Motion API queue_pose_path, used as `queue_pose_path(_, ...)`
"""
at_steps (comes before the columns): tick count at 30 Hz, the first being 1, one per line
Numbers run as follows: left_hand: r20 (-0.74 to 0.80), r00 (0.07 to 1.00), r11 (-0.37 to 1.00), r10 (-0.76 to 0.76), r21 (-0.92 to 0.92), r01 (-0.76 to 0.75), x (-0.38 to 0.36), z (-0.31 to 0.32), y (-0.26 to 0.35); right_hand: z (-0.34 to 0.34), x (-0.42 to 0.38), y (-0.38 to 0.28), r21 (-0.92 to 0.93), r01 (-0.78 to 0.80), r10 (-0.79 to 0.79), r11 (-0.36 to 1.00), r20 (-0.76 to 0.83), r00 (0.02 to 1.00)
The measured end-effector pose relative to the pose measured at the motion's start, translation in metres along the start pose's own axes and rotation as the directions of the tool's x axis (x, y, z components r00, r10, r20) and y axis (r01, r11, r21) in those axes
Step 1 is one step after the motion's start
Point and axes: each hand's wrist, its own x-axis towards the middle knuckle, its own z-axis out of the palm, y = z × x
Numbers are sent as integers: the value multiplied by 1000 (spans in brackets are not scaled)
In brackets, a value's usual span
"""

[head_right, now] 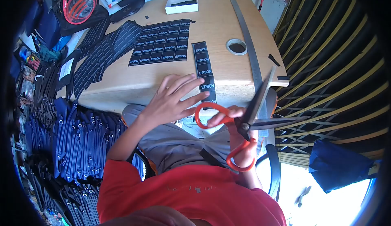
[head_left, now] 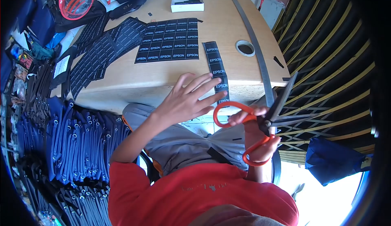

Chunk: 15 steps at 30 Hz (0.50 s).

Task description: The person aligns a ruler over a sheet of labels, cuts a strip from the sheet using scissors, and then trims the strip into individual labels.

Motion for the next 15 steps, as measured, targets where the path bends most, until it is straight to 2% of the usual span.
queue_pose_path(1,-97,994,998,-56,14,58,-1,4,3,3,-1,-6,28,-5,5,1000,3,1000)
queue_pose_path(2,-116,985,991,-124,25,128,-1,5,4,4,-3,-6,33,-4,4,999,-1,1000)
queue_pose_path(3,-111,986,992,-123,25,126,0,7,3,5,-6,-7,91,38,-41,995,28,999)
queue_pose_path(5,-198,975,984,-106,118,131,11,6,-1,1,-5,-5,183,132,-157,974,130,979)
queue_pose_path(6,-209,968,985,-141,65,158,19,4,1,2,-4,-6,179,131,-155,975,127,980)
queue_pose_path(7,-210,968,986,-140,62,156,26,7,-3,4,-3,-9,152,134,-154,979,131,979)
queue_pose_path(9,-225,974,992,-27,114,54,40,14,-12,9,1,-16,97,143,-157,985,144,977)
queue_pose_path(10,-360,931,998,-59,-3,63,50,13,-11,11,4,-19,69,151,-160,986,152,975)
queue_pose_path(11,-453,890,999,-52,-23,47,60,1,-15,11,7,-23,39,157,-162,987,159,974)
queue_pose_path(12,-548,832,996,-85,-29,82,67,-15,-24,4,13,-27,0,151,-149,989,156,976)
queue_pose_path(13,-630,768,992,-119,-45,118,66,-27,-30,6,23,-29,-2,206,-204,979,124,971)
queue_pose_path(14,-694,528,871,-489,-417,259,60,-31,-28,10,33,-34,-35,233,-231,972,48,972)
queue_pose_path(15,-578,223,619,-785,-737,269,55,-35,-29,15,44,-35,-7,203,-203,979,-70,977)
